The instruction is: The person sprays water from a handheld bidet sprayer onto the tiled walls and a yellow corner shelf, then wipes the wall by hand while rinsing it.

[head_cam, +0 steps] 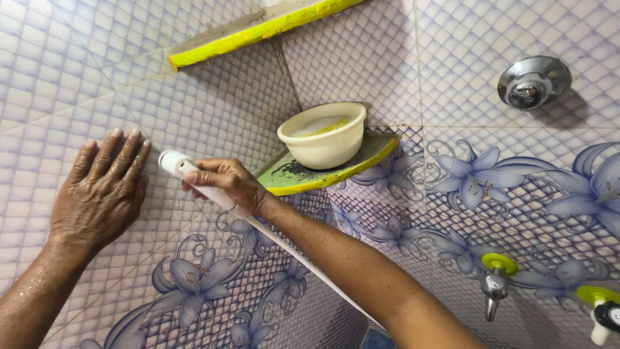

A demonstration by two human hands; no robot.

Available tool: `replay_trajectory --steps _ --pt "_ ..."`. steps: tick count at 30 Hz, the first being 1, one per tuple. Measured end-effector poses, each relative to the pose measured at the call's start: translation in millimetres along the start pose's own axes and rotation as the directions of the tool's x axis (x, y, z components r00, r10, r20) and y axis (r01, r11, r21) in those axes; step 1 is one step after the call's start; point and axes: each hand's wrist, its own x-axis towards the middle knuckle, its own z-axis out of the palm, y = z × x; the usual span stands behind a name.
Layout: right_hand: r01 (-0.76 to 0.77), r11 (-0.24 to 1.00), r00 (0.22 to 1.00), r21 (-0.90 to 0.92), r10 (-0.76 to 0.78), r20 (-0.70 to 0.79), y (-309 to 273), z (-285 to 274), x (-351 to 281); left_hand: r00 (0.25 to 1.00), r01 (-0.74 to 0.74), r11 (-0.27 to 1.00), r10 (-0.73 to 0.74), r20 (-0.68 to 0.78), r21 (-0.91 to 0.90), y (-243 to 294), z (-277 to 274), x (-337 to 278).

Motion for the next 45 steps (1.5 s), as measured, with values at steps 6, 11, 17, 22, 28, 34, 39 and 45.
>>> replay_trajectory --steps 6,11,17,22,28,34,39,45 --pt "0.054 0.993 0.978 0.104 -0.031 -0.205 9 2 -16 0.997 0.065 0.979 -0.072 -0.034 -0.193 21 8 -9" --pt "-0.037 0.995 0.988 0.09 0.051 -0.149 19 4 -50 0.997 0.075 0.95 -0.079 0.0 -0.304 61 9 -33" --pt "-0.003 1.0 0.989 -0.018 0.0 -0.15 34 14 -83 0.978 0.167 0.773 -0.209 0.003 -0.612 87 12 -52" --pt "-0.029 0.998 0.991 0.06 0.037 -0.132 45 25 -81 0.955 0.294 0.902 -0.293 0.054 -0.315 94 10 -41" --pt "-0.021 0.996 0.987 0.089 0.035 -0.155 64 25 -79 0.97 0.211 0.855 -0.242 -0.004 -0.473 91 20 -52" --pt "-0.052 0.998 0.975 -0.036 0.043 -0.22 84 28 -87 0.932 0.148 0.312 -0.361 0.027 -0.939 86 -4 -47" --pt "-0.428 0.823 0.795 -0.373 0.147 -0.588 80 30 -91 0.932 0.153 0.302 -0.36 0.036 -0.941 87 -24 -43" --pt "-0.389 0.72 0.776 -0.575 -0.079 -0.625 62 36 -119 0.932 0.135 0.278 -0.36 0.027 -0.951 96 -17 -49"
